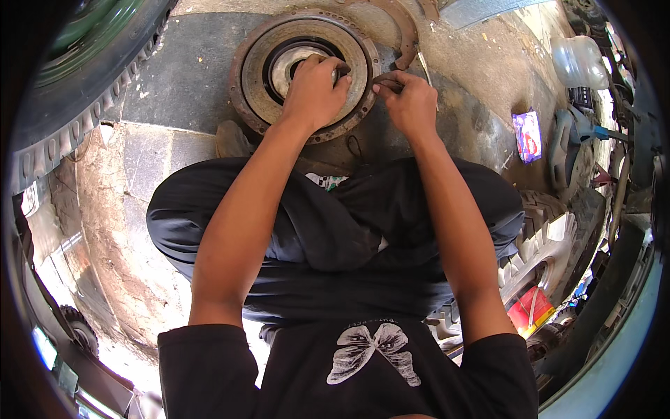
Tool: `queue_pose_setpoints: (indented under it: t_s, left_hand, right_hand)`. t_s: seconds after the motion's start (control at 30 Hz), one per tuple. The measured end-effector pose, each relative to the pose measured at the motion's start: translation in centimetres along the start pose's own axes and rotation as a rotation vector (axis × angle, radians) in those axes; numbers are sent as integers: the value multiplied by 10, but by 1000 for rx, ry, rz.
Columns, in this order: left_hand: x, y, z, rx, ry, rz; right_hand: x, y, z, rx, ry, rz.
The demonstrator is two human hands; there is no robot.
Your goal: The person sits on the floor and repeatedly picks up small metal pieces from a circular mechanical part, inspects them, and places them back. The person handles the pieces one at a time without using any tools.
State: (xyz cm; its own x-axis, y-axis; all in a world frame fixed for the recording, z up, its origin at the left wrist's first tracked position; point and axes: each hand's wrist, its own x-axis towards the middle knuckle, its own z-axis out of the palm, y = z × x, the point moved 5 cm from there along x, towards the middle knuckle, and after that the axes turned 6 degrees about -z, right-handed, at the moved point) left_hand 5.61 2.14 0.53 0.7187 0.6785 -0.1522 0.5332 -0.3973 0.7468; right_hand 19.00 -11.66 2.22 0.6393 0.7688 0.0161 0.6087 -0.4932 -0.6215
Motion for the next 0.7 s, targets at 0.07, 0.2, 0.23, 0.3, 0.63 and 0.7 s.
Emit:
queue_pose_setpoints:
  t_s: [0.07, 0.2, 0.23, 0.3, 0.63, 0.7]
  left_hand:
    - [-5, -5, 0, -8, 11, 8]
    - [-2, -1, 0, 2, 5, -17]
    - [0, -3, 3, -9, 18, -3]
    - [-3, -8, 6, 5, 58, 31]
    - [-1, -6, 3, -45, 91, 25]
    - [-5, -8, 2, -42, 90, 11]
  right_hand:
    - [0, -1, 0, 30, 6, 3]
    - [-4, 3, 1, 31, -2, 21]
    - [8, 7, 2, -7, 5, 36]
    - [13, -3, -2, -56, 18, 63]
    - [26, 7, 5, 30, 173, 94]
    - [15, 8, 6, 6, 163, 120]
